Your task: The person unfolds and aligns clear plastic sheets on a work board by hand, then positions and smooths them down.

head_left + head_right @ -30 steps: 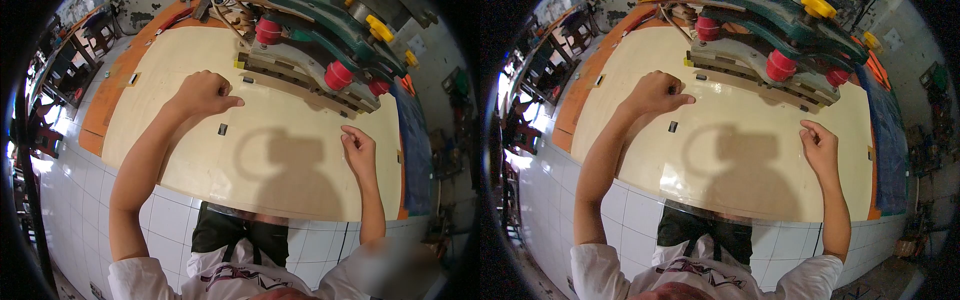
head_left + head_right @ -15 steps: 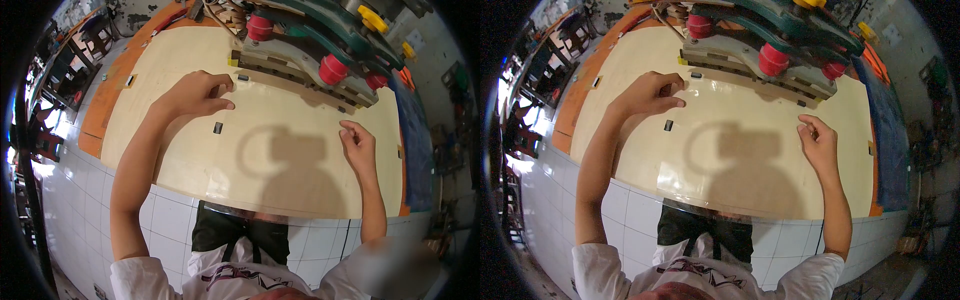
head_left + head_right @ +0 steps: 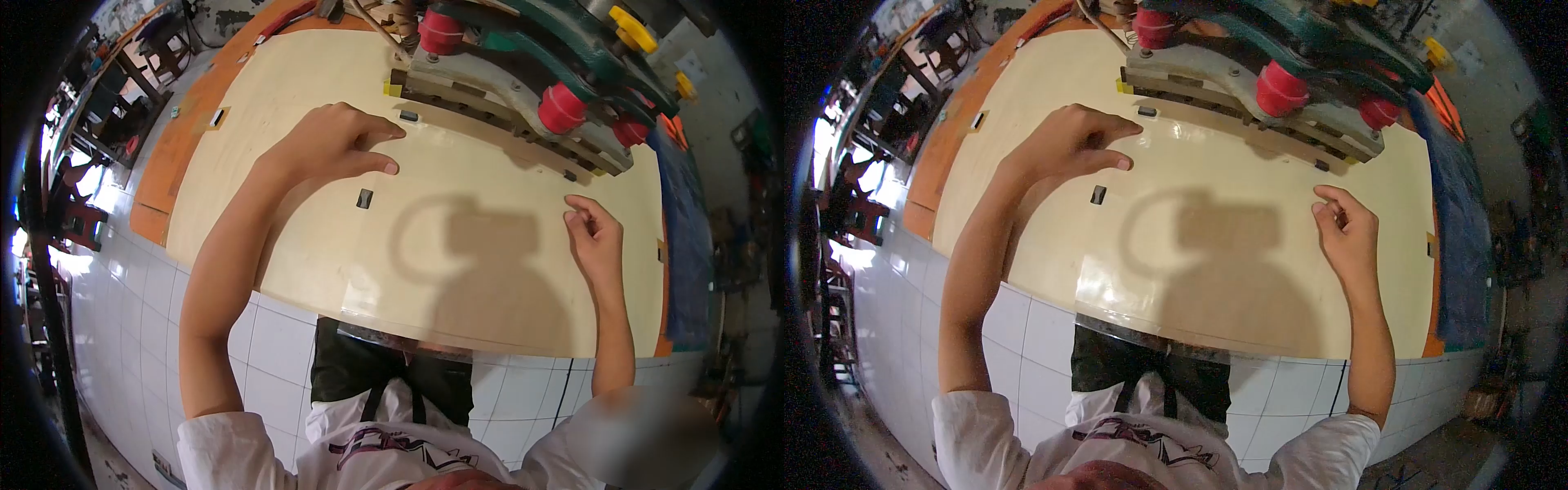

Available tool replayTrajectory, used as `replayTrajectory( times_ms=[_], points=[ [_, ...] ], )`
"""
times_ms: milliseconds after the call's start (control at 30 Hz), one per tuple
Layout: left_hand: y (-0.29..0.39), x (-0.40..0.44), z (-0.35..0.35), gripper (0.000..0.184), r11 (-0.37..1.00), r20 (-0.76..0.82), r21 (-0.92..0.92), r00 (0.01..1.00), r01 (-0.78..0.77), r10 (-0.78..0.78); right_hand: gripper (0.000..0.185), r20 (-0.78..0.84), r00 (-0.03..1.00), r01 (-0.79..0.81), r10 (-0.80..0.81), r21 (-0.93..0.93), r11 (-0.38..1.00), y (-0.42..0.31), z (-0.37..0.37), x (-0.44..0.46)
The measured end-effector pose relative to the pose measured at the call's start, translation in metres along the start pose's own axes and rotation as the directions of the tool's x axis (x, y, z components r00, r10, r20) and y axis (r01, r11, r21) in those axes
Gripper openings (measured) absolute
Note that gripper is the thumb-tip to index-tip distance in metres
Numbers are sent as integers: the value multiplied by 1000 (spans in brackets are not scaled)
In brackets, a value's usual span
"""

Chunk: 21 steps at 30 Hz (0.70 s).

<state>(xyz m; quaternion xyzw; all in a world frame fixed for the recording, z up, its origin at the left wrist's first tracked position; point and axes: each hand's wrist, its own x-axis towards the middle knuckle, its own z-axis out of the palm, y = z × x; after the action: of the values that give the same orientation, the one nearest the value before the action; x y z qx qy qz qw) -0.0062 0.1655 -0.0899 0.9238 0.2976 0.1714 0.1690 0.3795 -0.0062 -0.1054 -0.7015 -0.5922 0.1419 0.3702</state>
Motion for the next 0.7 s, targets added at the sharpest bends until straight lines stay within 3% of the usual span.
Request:
replayTrajectory(
  times_ms=[100, 367, 700],
  points=[
    [-1, 0, 2, 52, 1000, -31, 13, 999, 25, -25, 23, 1, 1000, -2, 2, 3, 1000, -2, 1, 0],
    [9, 1, -6, 49, 993, 60, 11, 991, 120, -121, 24, 11, 1000, -29, 28, 38, 999, 2, 1, 1],
    [8, 2, -5, 49, 994, 41, 20, 993, 112, -112, 25, 26, 998, -50, 49, 53, 997, -1, 0, 1]
  ],
)
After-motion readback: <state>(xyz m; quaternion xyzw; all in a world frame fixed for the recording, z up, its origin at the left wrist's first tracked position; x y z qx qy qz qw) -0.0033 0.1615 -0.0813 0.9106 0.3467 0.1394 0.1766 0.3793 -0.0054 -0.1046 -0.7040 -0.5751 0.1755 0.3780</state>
